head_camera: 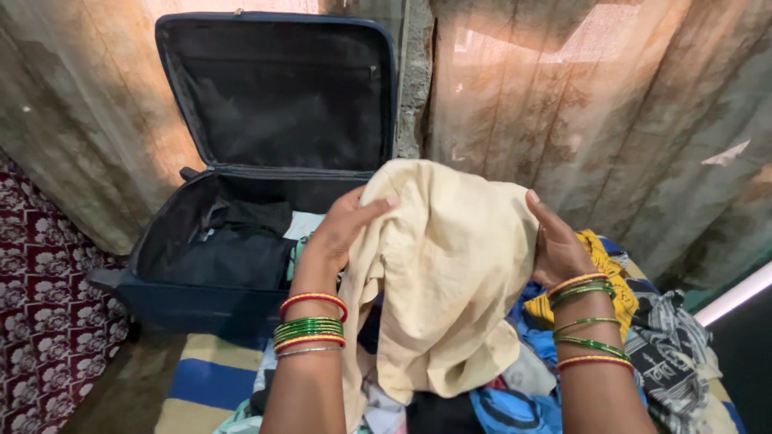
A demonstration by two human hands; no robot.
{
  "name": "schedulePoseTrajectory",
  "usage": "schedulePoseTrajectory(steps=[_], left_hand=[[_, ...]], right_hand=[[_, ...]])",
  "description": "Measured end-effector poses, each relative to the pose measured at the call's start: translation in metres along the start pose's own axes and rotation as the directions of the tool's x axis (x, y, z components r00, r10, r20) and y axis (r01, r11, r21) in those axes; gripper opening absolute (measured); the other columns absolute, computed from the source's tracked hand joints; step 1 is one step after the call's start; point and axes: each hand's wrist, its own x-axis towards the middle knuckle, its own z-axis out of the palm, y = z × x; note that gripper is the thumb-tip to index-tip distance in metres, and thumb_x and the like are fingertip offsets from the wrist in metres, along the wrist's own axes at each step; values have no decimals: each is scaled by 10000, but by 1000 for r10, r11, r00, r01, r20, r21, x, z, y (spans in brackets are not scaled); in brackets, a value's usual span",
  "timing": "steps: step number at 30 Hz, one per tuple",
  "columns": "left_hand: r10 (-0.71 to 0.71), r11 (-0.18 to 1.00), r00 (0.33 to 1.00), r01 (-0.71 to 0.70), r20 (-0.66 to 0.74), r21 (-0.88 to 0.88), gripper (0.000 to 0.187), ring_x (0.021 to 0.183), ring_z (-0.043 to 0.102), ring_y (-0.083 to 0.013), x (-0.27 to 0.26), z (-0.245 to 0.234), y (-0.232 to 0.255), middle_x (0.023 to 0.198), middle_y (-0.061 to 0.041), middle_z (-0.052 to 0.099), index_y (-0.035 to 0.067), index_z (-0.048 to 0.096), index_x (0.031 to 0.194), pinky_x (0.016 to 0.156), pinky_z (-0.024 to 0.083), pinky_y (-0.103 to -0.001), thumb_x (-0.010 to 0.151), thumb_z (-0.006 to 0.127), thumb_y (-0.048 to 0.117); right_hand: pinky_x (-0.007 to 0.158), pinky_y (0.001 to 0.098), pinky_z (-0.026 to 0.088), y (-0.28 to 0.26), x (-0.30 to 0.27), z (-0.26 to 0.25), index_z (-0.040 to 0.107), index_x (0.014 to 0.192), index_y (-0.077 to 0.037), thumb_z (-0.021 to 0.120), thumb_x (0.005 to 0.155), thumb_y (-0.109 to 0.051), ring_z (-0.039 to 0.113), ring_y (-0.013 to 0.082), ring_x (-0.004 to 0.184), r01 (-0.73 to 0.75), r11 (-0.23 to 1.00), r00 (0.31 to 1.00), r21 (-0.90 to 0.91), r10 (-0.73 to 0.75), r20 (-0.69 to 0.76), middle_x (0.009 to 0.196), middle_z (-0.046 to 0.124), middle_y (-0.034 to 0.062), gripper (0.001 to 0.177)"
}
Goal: The person folds several items of clothing and places them into an open suitcase on a bed.
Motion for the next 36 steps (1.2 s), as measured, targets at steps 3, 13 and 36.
schedulePoseTrajectory(steps=[3,13,36], left_hand=[[-22,997,1000,21,18,73,443,931,719,-158,-3,-12,-11,1085,-73,755,-18,691,1223,843,576,-323,853,757,216],[-59,986,997,52,39,161,417,924,700,-129,-3,-1,-16,1055,-49,764,-17,730,1188,836,547,-276,912,714,295],[107,994,967,-110,232,0,327,962,695,-131,49,104,-44,1103,-68,738,-21,667,1222,866,563,-289,949,710,153]], right_hand=[[1051,401,498,13,6,0,630,1328,-39,629,945,-358,663,225,1181,-6,1000,999,-27,5,-38,1291,707,87,499],[1046,394,523,16,5,-16,664,1257,-25,698,908,-214,694,229,1114,78,995,985,62,-68,-157,1198,737,95,398],[1069,426,513,-39,-22,-61,605,1351,-17,720,883,-211,681,243,1159,126,991,982,-40,-131,-133,1268,715,104,519]])
